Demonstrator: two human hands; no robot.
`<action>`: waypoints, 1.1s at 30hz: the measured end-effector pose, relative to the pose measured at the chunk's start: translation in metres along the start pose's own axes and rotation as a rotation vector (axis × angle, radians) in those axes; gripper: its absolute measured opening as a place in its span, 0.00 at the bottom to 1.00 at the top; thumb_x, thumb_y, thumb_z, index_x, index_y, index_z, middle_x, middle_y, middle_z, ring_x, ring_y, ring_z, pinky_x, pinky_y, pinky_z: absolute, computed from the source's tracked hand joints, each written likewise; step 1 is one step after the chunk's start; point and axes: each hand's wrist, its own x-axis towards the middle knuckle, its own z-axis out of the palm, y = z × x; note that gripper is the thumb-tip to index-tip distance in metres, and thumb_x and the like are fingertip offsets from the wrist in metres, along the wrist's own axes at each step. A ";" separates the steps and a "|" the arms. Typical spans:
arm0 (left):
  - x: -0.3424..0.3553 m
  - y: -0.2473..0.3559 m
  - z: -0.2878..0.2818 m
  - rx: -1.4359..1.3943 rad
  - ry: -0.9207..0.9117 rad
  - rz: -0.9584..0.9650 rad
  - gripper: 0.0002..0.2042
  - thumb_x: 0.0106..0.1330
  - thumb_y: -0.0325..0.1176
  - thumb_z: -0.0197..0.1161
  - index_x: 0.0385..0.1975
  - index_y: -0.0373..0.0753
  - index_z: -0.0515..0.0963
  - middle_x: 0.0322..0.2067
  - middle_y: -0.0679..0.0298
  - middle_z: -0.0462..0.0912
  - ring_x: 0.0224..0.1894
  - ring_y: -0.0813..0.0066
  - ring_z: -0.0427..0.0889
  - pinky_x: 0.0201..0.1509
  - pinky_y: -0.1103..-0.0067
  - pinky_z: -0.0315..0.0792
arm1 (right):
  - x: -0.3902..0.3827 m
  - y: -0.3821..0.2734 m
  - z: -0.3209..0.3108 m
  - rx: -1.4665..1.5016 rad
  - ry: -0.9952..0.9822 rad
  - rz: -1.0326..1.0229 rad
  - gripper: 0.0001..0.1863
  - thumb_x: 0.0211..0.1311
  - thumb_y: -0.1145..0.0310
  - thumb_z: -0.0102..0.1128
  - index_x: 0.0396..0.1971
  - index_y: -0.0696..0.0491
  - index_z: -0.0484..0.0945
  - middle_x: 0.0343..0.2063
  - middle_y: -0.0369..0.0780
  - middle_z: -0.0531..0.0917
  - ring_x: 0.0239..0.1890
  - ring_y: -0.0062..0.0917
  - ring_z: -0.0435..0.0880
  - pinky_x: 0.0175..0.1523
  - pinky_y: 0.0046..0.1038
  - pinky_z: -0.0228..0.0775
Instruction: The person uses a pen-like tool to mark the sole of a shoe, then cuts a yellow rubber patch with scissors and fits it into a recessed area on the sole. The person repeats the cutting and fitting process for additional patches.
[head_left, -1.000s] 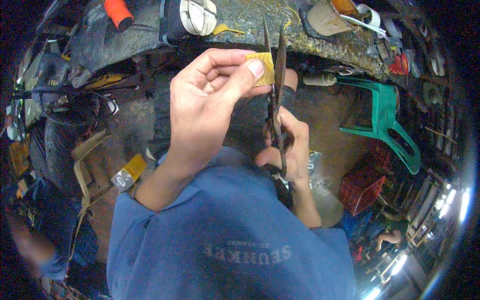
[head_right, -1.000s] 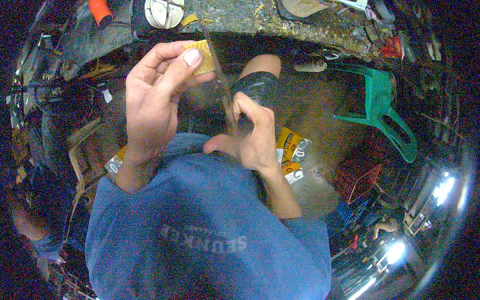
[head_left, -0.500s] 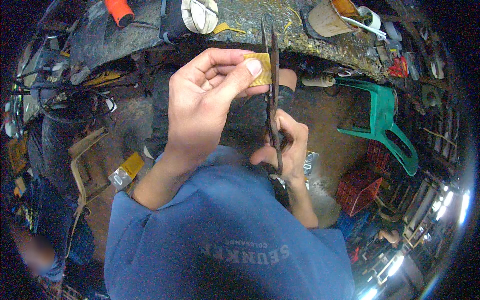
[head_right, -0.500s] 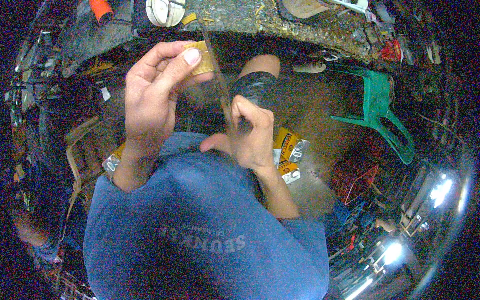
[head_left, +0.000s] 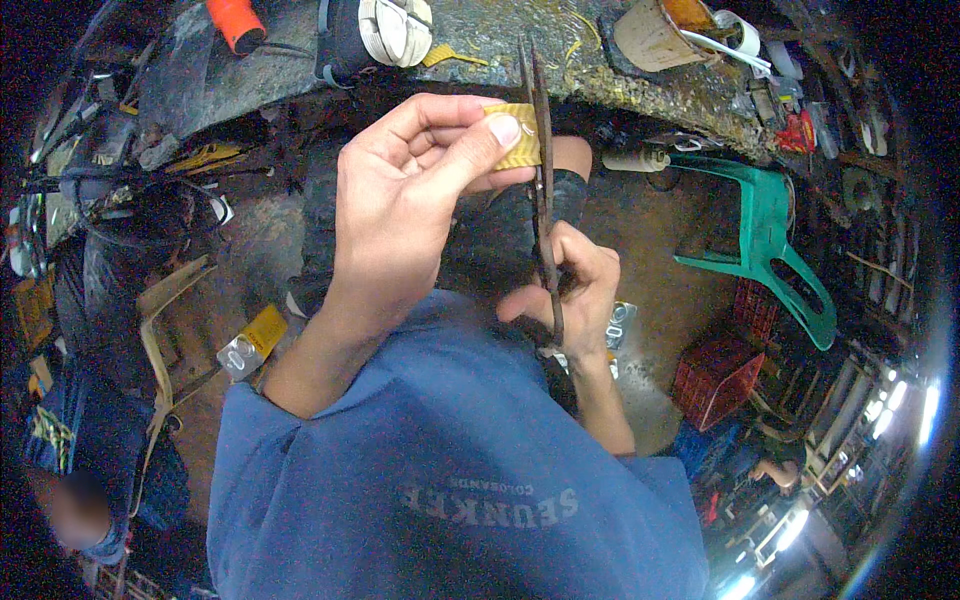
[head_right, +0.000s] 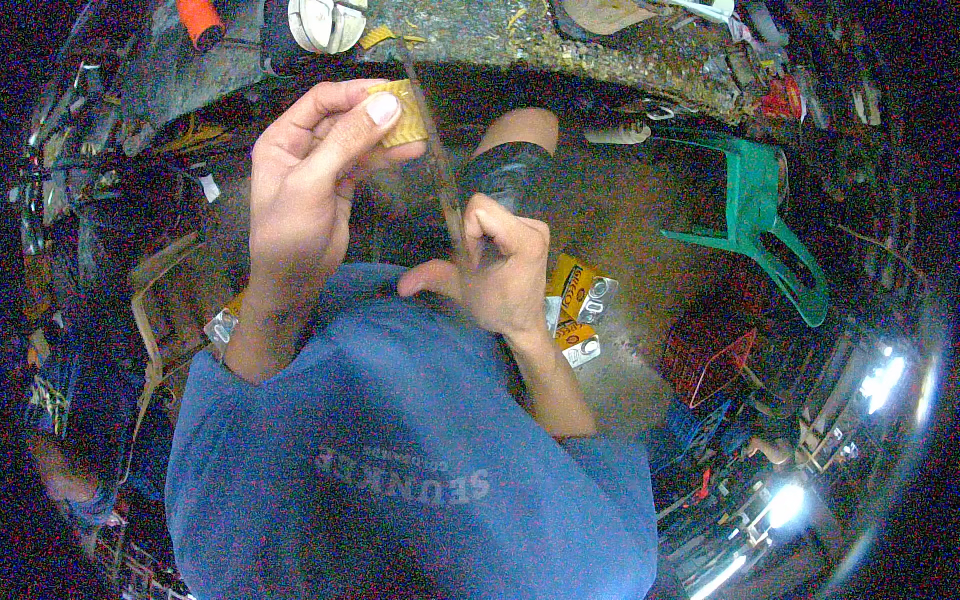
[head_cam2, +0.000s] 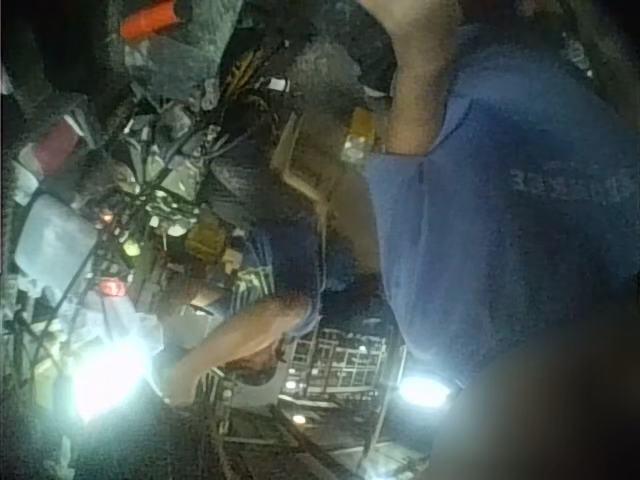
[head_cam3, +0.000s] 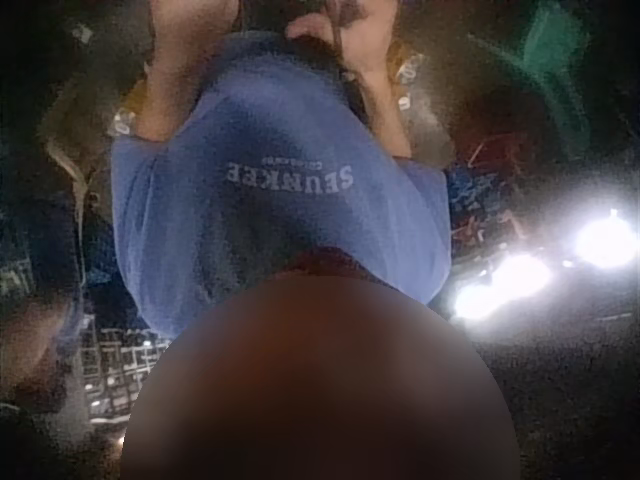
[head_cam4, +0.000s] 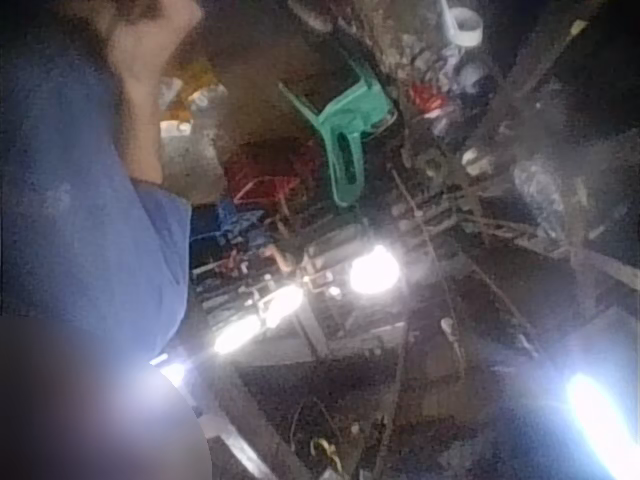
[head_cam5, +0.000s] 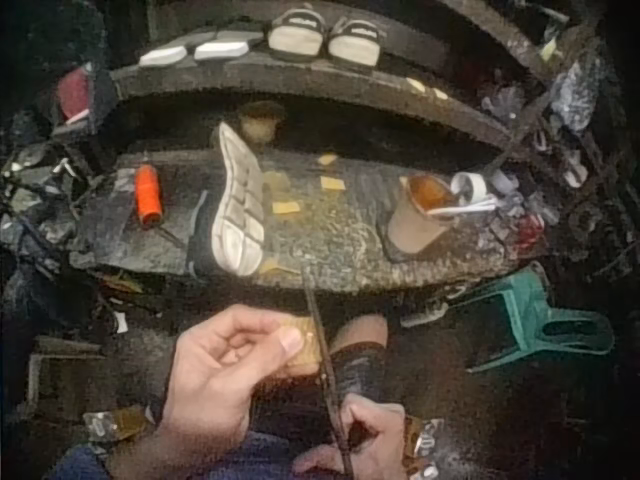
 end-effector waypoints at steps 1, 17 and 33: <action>0.000 -0.001 0.000 -0.009 0.000 0.003 0.08 0.70 0.25 0.67 0.44 0.29 0.80 0.39 0.56 0.86 0.40 0.74 0.87 0.49 0.74 0.87 | 0.000 0.000 0.000 -0.003 0.006 0.008 0.37 0.28 0.61 0.93 0.15 0.49 0.60 0.13 0.32 0.66 0.17 0.18 0.62 0.23 0.27 0.59; 0.007 -0.003 -0.014 -0.014 0.012 0.010 0.13 0.71 0.27 0.68 0.51 0.29 0.80 0.44 0.56 0.86 0.40 0.73 0.87 0.47 0.76 0.85 | 0.106 0.015 -0.029 -0.533 0.123 0.390 0.29 0.44 0.48 0.83 0.19 0.56 0.75 0.19 0.45 0.82 0.22 0.36 0.79 0.33 0.38 0.73; 0.001 0.027 -0.048 0.213 -0.032 0.121 0.23 0.68 0.21 0.67 0.63 0.32 0.70 0.44 0.59 0.86 0.45 0.77 0.85 0.48 0.78 0.83 | 0.231 -0.014 -0.025 -0.993 -0.105 0.009 0.17 0.57 0.64 0.73 0.41 0.61 0.85 0.44 0.54 0.87 0.50 0.45 0.87 0.54 0.40 0.79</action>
